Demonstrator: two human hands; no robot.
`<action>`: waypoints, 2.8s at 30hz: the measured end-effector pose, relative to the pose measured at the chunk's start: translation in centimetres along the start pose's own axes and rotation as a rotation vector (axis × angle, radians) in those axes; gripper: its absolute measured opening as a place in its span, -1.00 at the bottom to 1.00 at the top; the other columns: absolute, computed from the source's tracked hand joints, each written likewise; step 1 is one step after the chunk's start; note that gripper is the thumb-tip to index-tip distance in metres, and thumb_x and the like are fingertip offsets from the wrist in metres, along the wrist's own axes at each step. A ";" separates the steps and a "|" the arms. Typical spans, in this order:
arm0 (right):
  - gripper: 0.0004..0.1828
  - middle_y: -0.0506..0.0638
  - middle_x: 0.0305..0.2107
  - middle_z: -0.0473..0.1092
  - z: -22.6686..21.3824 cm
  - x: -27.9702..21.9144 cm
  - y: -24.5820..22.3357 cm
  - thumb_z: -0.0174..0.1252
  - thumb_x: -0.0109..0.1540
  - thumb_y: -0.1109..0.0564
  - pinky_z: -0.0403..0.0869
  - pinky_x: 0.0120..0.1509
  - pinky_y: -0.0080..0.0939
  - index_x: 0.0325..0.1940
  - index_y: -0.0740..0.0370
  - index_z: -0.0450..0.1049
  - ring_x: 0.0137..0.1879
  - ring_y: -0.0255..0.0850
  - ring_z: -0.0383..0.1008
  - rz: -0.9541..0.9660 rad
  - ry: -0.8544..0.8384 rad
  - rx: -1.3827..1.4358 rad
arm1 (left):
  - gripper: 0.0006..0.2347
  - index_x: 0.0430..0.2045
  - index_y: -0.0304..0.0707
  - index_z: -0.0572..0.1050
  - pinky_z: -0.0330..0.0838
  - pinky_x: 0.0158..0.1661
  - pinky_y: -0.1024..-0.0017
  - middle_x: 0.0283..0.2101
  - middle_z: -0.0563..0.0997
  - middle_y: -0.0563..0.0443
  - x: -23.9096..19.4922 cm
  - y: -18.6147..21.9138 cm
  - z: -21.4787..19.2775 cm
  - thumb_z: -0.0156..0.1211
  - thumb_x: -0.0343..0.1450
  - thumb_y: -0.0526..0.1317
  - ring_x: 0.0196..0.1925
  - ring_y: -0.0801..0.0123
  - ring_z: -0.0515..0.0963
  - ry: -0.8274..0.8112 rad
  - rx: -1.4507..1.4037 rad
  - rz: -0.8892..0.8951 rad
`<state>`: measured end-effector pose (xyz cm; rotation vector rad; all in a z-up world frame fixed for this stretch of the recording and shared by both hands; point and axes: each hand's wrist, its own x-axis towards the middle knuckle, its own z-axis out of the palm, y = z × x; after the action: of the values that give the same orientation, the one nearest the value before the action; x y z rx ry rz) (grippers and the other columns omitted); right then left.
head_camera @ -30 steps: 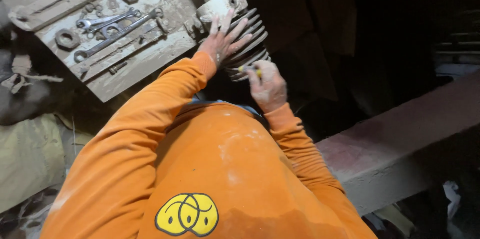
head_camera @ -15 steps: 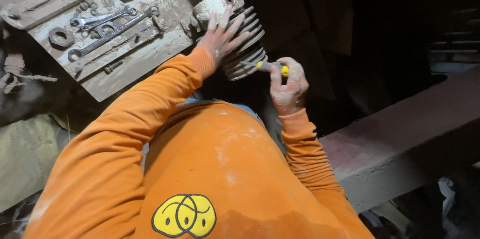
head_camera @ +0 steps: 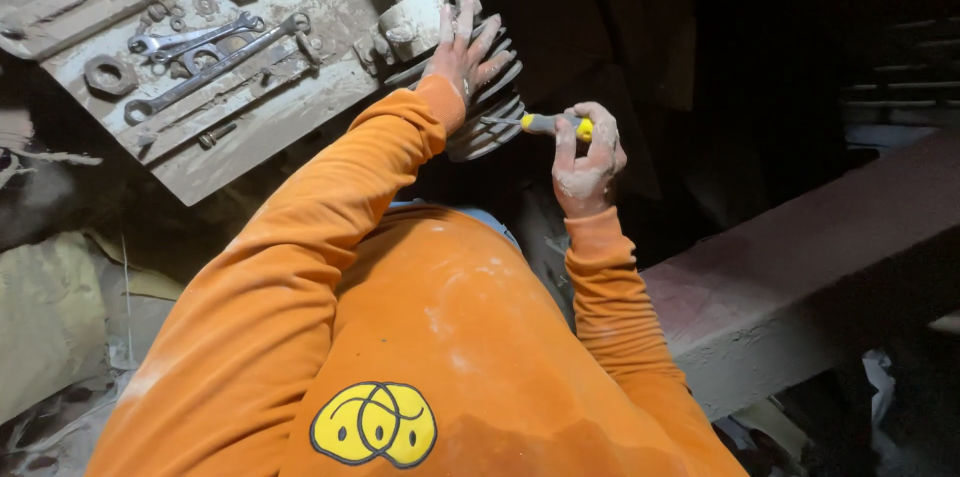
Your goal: Cleaning a finned mechanical pulley on a shaft using a screwdriver and a cloth.
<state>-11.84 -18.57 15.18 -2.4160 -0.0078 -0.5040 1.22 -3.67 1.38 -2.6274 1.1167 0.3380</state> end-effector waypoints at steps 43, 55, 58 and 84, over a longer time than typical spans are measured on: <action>-0.80 0.23 -0.24 0.45 2.4 5.8 0.9 0.23 0.29 0.17 0.48 -0.05 -0.07 -0.05 0.30 0.45 -0.20 0.07 0.49 -0.144 -0.529 -0.074 | -0.20 0.53 0.18 -0.20 -0.05 0.31 -0.46 0.58 -0.43 -0.15 -5.5 0.6 3.7 0.16 0.41 -0.33 0.53 -0.44 -0.26 0.385 -0.356 -0.114; -0.83 0.15 -0.34 0.46 3.4 3.0 3.3 0.21 0.34 0.14 0.50 -0.10 -0.16 -0.06 0.27 0.45 -0.26 -0.12 0.50 -0.017 -0.407 -0.036 | -0.11 0.55 0.16 -0.25 -0.07 0.33 -0.42 0.57 -0.47 -0.19 -4.9 0.4 2.6 0.21 0.35 -0.28 0.53 -0.44 -0.25 0.106 -0.366 -0.044; -0.83 0.09 -0.31 0.47 1.4 3.7 4.6 0.18 0.38 0.15 0.53 -0.11 -0.23 0.02 0.25 0.42 -0.24 -0.20 0.51 0.040 -0.301 0.044 | -0.17 0.53 0.20 -0.20 -0.04 0.31 -0.43 0.57 -0.46 -0.17 -5.1 0.9 3.3 0.18 0.39 -0.30 0.53 -0.44 -0.24 0.228 -0.349 -0.067; -0.85 0.15 -0.20 0.47 2.0 1.6 3.6 0.21 0.35 0.19 0.50 0.06 -0.13 -0.03 0.28 0.47 -0.09 -0.06 0.53 -0.075 -0.324 0.043 | -0.49 0.50 0.03 0.11 -0.15 0.38 -0.52 0.58 -0.11 -0.34 2.2 1.9 6.2 0.04 0.60 -0.08 0.57 -0.49 -0.13 0.407 -0.301 -0.039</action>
<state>-9.18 -20.30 12.14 -2.4355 -0.2469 -0.1389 0.70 -4.38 -5.41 -3.0752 1.2081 -0.0492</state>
